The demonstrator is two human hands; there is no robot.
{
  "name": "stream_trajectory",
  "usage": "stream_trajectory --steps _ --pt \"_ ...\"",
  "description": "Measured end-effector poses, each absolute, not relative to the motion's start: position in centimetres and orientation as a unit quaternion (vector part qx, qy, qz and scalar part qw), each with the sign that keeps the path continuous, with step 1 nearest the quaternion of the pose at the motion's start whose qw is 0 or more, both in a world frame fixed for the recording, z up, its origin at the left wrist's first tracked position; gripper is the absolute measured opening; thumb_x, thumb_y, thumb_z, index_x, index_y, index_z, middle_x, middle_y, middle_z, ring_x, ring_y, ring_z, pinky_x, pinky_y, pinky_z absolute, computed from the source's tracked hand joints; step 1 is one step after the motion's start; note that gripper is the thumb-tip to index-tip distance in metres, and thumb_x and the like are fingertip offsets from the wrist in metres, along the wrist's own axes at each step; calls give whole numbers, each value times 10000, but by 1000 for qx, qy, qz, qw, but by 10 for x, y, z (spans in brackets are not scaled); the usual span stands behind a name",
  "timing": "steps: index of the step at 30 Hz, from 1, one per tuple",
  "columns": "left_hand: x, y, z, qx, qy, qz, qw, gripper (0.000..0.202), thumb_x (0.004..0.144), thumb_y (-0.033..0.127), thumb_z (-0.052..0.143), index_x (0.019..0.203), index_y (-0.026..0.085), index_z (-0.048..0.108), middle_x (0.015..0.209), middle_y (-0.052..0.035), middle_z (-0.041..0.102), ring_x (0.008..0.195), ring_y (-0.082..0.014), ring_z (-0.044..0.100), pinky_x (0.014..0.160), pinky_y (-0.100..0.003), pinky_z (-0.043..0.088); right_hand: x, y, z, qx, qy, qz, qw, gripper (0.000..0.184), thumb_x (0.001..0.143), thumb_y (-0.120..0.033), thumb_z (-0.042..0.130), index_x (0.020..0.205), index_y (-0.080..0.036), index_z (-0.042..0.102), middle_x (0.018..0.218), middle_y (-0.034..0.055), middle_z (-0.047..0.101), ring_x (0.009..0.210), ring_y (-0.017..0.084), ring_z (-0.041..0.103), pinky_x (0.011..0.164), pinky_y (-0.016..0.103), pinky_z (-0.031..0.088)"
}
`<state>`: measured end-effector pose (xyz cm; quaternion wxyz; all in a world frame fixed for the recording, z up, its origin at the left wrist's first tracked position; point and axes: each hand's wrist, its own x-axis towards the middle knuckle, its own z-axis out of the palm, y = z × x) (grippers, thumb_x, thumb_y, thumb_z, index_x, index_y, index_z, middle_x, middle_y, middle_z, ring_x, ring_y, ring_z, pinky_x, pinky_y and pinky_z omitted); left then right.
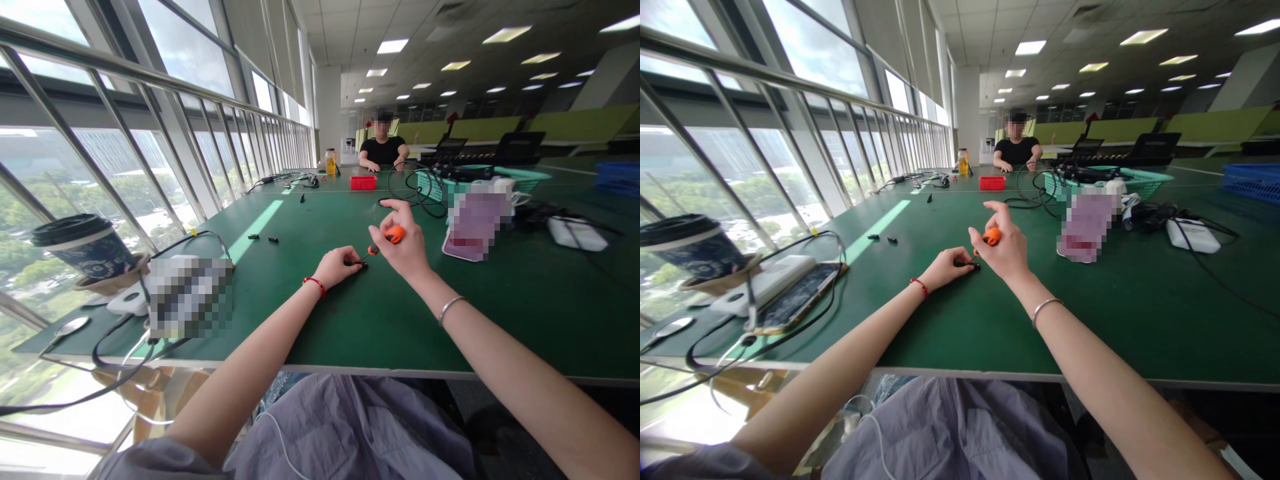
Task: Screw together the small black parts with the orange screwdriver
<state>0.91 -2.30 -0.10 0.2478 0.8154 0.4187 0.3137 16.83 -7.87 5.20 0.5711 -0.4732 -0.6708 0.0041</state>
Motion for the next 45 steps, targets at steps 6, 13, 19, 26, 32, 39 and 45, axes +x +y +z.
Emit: stream_trajectory --steps 6,13,19,26,32,39,45 --pt "9 -24 0 814 416 316 254 94 717 236 656 713 170 590 774 -12 677 754 -144 598 742 -259 483 167 -82 54 -481 -680 29 553 255 760 -434 585 917 -234 587 583 -40 501 520 131 472 594 268 398" --pt "9 -23 0 813 413 317 259 100 719 235 658 712 165 587 768 -14 672 739 -140 590 727 -255 476 169 -78 51 -481 -668 7 568 494 704 -402 634 1150 -234 504 704 -23 558 582 156 523 592 285 419" --pt "8 -23 0 814 412 316 261 101 724 242 654 716 165 588 765 -15 672 733 -139 588 726 -257 475 168 -82 54 -482 -680 38 551 241 744 -434 607 865 -225 605 555 -40 477 531 136 478 590 269 406" --pt "9 -22 -2 816 416 313 253 110 718 245 654 731 161 584 772 -13 663 744 -142 582 739 -262 470 168 -76 49 -448 -685 17 574 505 693 -357 640 1164 -227 511 762 -15 583 564 134 510 560 266 419" --pt "9 -22 -2 819 419 305 246 83 728 231 644 738 166 592 781 -11 673 759 -142 598 747 -257 481 166 -80 52 -492 -670 15 555 267 723 -452 627 846 -215 622 526 -52 459 513 126 465 593 265 406" --pt "9 -22 -1 822 415 304 246 85 727 216 647 744 165 582 795 -11 669 772 -143 598 771 -264 482 167 -74 48 -455 -678 37 577 369 713 -340 624 1059 -216 589 700 -20 553 535 119 486 542 263 409" --pt "9 -22 -1 821 414 303 251 86 729 224 647 740 165 585 790 -11 671 769 -146 598 761 -264 483 167 -74 48 -460 -663 21 591 511 696 -403 659 1151 -208 533 654 -45 514 519 116 469 531 255 399"
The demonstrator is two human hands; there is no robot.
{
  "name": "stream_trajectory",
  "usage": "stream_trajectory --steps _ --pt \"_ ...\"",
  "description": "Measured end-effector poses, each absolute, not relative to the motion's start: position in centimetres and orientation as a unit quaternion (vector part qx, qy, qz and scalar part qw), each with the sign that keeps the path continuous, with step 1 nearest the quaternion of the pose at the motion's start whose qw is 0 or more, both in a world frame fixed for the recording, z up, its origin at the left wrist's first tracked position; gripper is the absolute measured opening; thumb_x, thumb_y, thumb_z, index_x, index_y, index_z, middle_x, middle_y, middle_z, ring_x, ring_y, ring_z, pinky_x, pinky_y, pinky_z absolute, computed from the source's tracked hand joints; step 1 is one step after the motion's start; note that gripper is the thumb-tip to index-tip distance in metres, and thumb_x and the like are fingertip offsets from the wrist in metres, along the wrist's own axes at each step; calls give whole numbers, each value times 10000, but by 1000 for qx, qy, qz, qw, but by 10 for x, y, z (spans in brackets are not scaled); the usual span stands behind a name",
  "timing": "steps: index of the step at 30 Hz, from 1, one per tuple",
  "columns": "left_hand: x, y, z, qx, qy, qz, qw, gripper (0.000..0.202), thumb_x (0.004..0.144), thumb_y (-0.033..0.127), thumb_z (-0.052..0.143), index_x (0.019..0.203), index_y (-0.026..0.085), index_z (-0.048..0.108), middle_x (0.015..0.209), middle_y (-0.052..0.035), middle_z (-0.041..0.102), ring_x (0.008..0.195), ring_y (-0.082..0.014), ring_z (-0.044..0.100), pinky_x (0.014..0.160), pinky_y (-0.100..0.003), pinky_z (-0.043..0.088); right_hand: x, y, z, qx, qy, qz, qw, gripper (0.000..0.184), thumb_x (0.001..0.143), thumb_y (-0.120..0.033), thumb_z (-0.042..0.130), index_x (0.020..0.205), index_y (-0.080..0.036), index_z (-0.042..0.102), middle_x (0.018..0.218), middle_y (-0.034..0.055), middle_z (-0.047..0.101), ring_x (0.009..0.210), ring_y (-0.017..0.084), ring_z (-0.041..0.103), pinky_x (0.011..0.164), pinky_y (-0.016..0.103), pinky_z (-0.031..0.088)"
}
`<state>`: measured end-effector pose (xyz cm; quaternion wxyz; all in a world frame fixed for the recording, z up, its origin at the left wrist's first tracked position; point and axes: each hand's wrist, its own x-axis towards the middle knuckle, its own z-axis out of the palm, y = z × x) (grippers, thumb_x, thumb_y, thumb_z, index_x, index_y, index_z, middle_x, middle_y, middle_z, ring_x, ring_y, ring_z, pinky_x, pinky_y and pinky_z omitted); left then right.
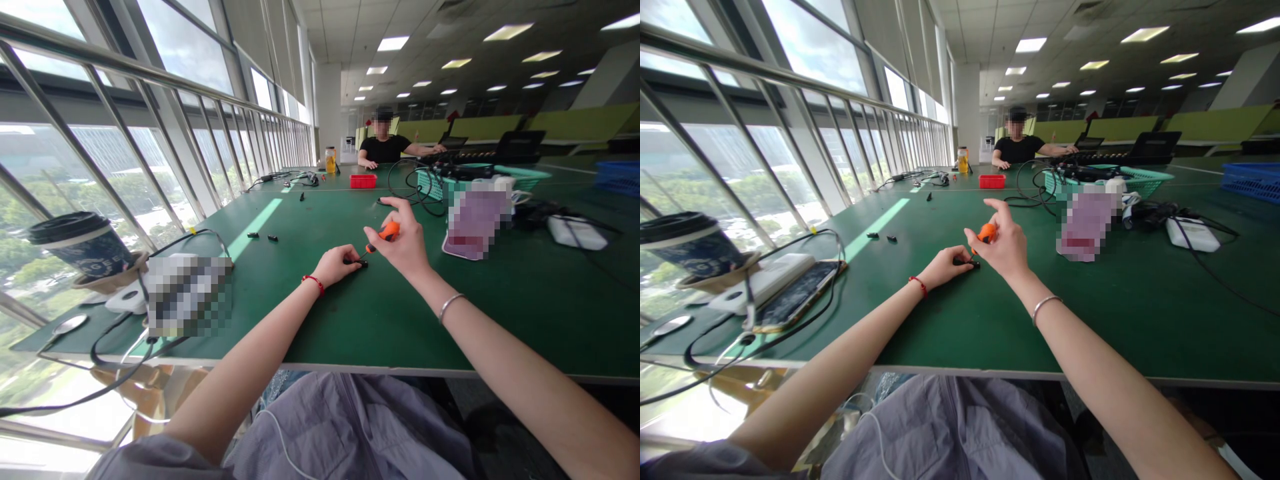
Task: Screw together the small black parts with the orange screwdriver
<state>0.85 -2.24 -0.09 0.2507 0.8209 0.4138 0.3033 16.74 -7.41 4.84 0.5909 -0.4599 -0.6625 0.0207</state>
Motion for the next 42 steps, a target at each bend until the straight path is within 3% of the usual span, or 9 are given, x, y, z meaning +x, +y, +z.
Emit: stream_trajectory --steps 5,8,13,19,22,26,29,36,42 --pt "8 -23 0 823 411 302 251 83 734 227 643 733 167 585 788 -13 672 772 -148 600 767 -269 480 166 -81 53 -483 -663 29 572 236 743 -433 614 816 -209 626 516 -54 439 487 106 412 552 255 378" --pt "8 -22 0 823 410 303 251 88 734 231 642 737 166 583 791 -14 668 772 -148 597 762 -269 480 167 -78 51 -467 -666 28 581 219 736 -366 609 888 -210 625 592 -38 498 512 113 449 552 259 389" --pt "8 -21 -2 823 410 304 251 101 729 241 647 736 167 580 789 -11 671 768 -145 598 758 -267 485 167 -74 47 -451 -664 38 595 485 693 -359 639 1139 -214 516 735 -24 569 528 119 499 525 256 402" --pt "8 -20 -2 823 411 303 249 84 730 233 644 750 169 593 804 -16 683 783 -149 611 770 -271 494 167 -81 53 -494 -659 11 567 243 735 -439 620 838 -219 610 515 -57 450 484 113 424 560 258 385" --pt "7 -20 -2 824 412 301 246 85 730 234 645 756 169 596 805 -15 682 787 -149 612 771 -269 496 168 -78 51 -476 -667 14 574 219 738 -383 614 885 -221 612 583 -44 491 510 112 447 570 260 403" --pt "8 -21 -2 824 414 300 245 92 726 236 650 755 168 595 802 -12 679 783 -147 609 767 -266 495 169 -73 47 -426 -671 26 606 504 716 -326 611 1190 -230 469 775 -17 556 572 126 512 548 267 432" --pt "8 -21 -2 822 413 304 248 98 727 244 650 753 167 596 804 -15 679 783 -149 608 769 -271 494 167 -74 48 -433 -667 11 607 609 705 -367 628 1254 -231 402 771 -25 545 604 141 535 558 273 436" --pt "8 -23 0 822 417 299 248 81 728 225 649 749 168 594 804 -16 681 786 -149 609 769 -268 491 166 -82 54 -488 -660 10 571 254 742 -435 607 888 -227 604 568 -44 511 524 131 494 587 262 411" --pt "8 -23 0 823 419 297 244 88 728 227 650 746 166 588 797 -14 674 777 -148 601 758 -265 482 169 -76 50 -468 -673 22 572 312 717 -330 594 1009 -220 589 654 -33 531 546 128 481 595 273 424"
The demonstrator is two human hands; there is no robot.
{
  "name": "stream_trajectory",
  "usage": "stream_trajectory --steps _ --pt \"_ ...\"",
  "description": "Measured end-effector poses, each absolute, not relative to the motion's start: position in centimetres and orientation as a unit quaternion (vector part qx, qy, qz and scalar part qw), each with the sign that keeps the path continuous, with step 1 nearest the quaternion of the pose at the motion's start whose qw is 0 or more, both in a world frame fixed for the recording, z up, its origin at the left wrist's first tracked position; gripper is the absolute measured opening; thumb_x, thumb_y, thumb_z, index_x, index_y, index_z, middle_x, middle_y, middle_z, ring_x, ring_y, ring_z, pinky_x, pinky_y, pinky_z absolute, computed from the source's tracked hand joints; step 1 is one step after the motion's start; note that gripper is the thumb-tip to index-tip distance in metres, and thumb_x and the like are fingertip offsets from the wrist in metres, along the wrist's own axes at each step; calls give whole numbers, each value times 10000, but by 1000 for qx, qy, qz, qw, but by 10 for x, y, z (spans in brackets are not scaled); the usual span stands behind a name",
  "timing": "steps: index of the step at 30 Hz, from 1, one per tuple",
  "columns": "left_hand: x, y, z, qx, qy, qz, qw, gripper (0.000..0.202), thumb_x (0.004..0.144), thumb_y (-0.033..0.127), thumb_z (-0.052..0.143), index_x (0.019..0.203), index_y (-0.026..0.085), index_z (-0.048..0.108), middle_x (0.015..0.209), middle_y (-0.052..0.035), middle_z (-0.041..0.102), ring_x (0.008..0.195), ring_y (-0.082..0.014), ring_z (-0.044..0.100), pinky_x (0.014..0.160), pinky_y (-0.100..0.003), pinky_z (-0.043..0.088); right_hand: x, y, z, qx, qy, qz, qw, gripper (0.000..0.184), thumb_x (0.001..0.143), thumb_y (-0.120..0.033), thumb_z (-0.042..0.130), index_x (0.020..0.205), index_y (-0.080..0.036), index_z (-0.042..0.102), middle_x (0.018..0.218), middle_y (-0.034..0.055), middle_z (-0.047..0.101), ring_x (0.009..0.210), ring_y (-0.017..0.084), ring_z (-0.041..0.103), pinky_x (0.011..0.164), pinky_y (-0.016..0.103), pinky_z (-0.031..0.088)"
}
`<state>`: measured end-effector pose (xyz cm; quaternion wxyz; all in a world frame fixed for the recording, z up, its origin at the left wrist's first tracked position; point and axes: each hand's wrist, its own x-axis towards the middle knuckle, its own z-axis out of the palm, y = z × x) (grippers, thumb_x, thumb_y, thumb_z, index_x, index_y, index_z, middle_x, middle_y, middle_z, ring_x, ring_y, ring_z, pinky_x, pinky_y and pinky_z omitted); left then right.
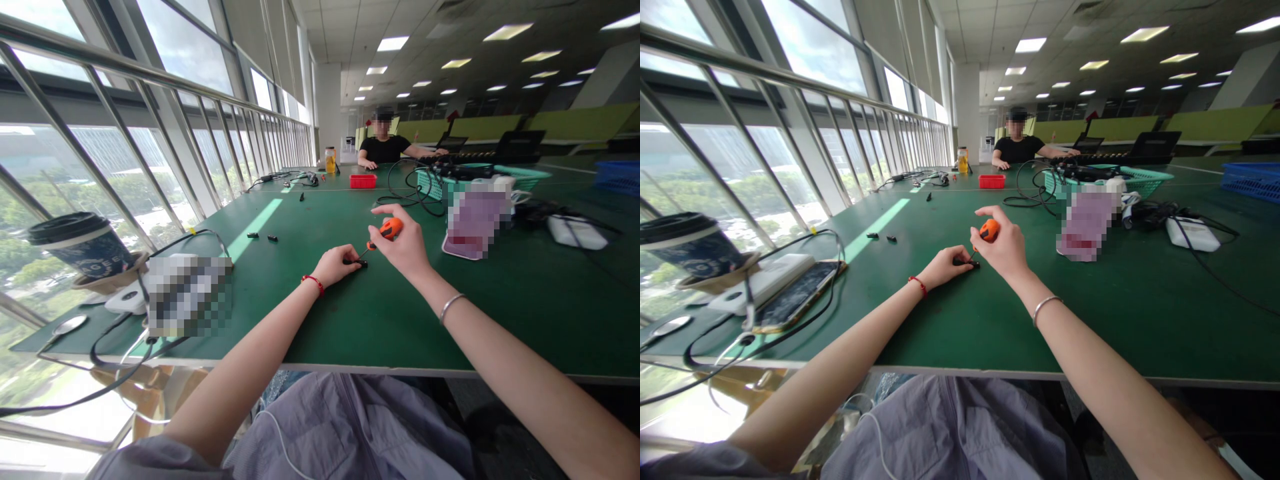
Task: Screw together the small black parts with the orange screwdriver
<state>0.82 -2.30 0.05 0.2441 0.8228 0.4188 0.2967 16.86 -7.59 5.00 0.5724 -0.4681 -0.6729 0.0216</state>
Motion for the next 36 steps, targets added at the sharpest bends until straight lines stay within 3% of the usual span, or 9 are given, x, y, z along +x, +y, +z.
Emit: stream_trajectory --steps 5,9,12,15,20,25,29,32,36 --pt "9 -23 1 822 420 296 247 102 730 238 651 751 163 586 797 -16 670 769 -149 595 756 -270 478 169 -71 47 -429 -681 32 592 628 692 -351 615 1272 -207 419 805 -5 570 636 154 546 620 295 452" --pt "8 -22 0 821 419 297 248 105 732 244 652 744 165 585 802 -18 675 784 -152 602 772 -274 483 168 -76 50 -486 -664 5 569 391 716 -427 624 1048 -224 577 588 -53 493 560 148 502 620 284 427" --pt "8 -22 0 823 417 297 246 87 731 227 647 748 168 587 805 -17 677 786 -152 604 774 -273 485 167 -79 52 -496 -657 16 568 227 746 -415 595 864 -223 621 556 -44 478 524 133 466 602 275 412" --pt "8 -22 0 824 415 297 246 85 733 226 645 750 168 586 810 -18 678 787 -151 604 777 -273 485 168 -77 51 -484 -662 28 572 220 734 -346 595 914 -222 616 617 -33 516 538 130 472 584 272 410" --pt "9 -22 0 824 417 300 240 97 724 233 652 738 169 582 800 -11 678 773 -147 601 760 -266 485 169 -71 46 -435 -671 24 600 434 696 -304 615 1103 -232 486 826 6 581 660 156 546 589 288 445" --pt "8 -23 1 822 415 299 249 94 729 237 647 740 169 584 800 -16 678 775 -151 604 755 -270 483 168 -76 51 -505 -633 4 587 373 705 -456 649 982 -234 533 636 -44 515 557 141 491 585 283 413" --pt "8 -24 2 823 415 299 249 96 732 238 647 741 169 581 802 -18 677 775 -151 602 758 -271 481 168 -80 54 -494 -652 22 575 243 748 -454 610 828 -227 585 589 -38 503 543 130 481 586 264 399" --pt "8 -24 2 824 415 299 246 88 730 230 644 746 170 583 795 -14 673 770 -147 600 754 -266 482 169 -79 52 -477 -670 26 569 193 742 -370 603 871 -227 592 600 -40 508 542 127 477 586 264 407" --pt "8 -23 0 825 411 303 242 101 723 236 648 733 169 572 787 -8 668 762 -142 594 747 -260 479 169 -73 49 -425 -681 12 596 362 698 -301 612 1041 -229 524 785 -8 588 662 148 545 637 286 452"
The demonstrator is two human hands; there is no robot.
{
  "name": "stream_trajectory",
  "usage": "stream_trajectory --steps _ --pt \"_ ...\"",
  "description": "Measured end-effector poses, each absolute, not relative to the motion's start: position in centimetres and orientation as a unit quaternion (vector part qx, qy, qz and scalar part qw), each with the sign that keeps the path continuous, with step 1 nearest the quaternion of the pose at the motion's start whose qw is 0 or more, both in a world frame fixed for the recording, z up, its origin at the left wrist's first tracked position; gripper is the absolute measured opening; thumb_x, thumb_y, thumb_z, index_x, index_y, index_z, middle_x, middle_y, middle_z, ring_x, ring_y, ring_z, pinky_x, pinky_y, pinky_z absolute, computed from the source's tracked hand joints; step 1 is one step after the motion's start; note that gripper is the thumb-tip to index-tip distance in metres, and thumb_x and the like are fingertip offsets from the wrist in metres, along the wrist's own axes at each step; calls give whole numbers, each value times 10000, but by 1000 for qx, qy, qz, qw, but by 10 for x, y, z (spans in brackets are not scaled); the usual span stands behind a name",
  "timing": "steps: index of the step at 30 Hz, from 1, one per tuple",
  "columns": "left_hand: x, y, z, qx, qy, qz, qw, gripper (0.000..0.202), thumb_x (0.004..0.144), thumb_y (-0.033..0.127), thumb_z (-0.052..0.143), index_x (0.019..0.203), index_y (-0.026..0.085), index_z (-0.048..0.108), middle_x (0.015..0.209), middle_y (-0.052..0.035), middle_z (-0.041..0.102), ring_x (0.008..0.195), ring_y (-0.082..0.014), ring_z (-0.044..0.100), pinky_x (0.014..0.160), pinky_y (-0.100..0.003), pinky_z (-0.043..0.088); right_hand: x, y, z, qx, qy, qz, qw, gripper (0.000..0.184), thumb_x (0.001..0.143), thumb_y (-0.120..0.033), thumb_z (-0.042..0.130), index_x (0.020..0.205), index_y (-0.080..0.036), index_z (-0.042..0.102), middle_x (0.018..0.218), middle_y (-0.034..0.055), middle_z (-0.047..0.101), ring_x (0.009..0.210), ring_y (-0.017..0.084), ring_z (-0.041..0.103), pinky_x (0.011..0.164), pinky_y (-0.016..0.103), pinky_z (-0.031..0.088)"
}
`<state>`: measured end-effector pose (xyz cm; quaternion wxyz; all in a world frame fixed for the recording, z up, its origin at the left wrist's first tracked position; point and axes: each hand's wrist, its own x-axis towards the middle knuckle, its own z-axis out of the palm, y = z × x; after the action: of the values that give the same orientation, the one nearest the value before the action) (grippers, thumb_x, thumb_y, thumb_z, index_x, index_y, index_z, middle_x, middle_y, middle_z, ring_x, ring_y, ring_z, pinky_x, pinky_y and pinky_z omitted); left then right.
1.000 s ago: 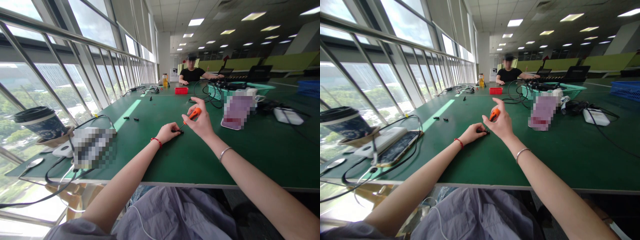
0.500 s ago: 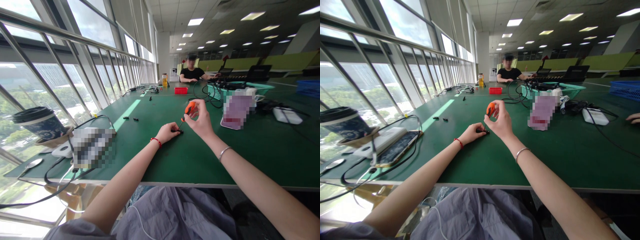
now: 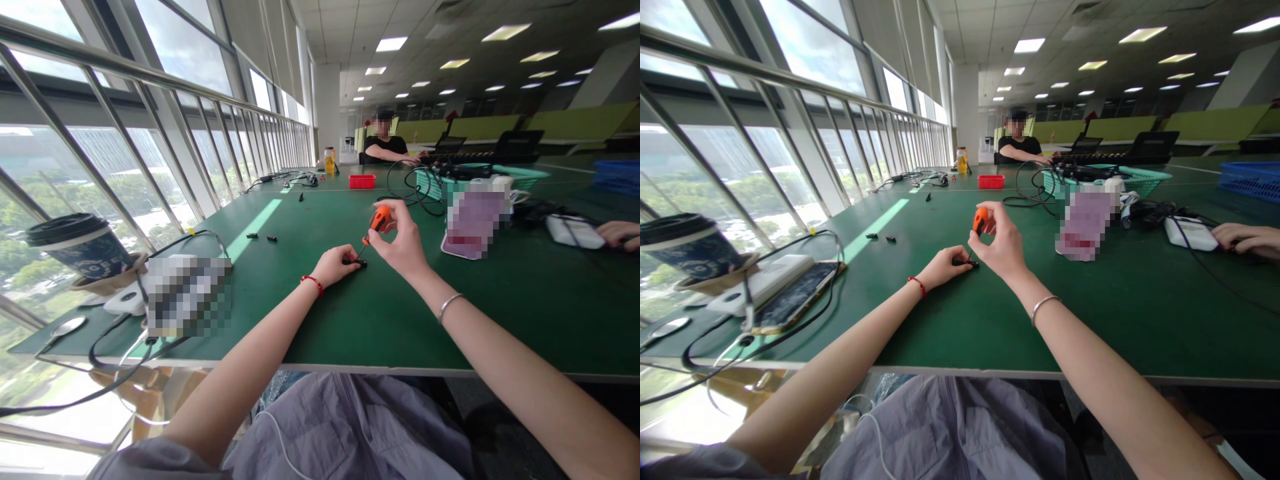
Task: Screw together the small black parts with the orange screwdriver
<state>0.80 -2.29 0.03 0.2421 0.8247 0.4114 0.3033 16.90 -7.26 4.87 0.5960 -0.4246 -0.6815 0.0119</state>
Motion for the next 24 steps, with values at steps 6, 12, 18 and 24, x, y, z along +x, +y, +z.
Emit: stream_trajectory --steps 6,12,18,24 --pt "8 -23 -1 823 409 308 246 110 728 236 651 719 169 563 784 -7 665 751 -141 588 747 -260 475 170 -73 48 -471 -662 13 582 441 702 -445 651 1057 -226 507 617 -67 501 513 113 469 513 243 370" --pt "8 -21 -2 822 413 302 250 103 732 235 653 745 168 576 803 -16 673 776 -146 601 769 -265 480 168 -80 52 -469 -682 8 562 216 751 -418 605 829 -217 601 571 -42 499 504 113 452 556 260 379" --pt "8 -22 -1 824 413 301 245 104 733 241 649 749 165 581 798 -16 669 762 -144 595 754 -264 478 169 -77 48 -433 -695 10 573 422 712 -307 596 1118 -223 519 739 -18 554 577 136 506 567 271 415" --pt "8 -22 -1 825 413 305 238 122 731 264 649 743 166 578 799 -17 669 764 -149 589 738 -265 471 166 -80 51 -484 -674 -10 558 384 693 -452 645 989 -214 587 591 -50 514 545 134 494 574 258 384"
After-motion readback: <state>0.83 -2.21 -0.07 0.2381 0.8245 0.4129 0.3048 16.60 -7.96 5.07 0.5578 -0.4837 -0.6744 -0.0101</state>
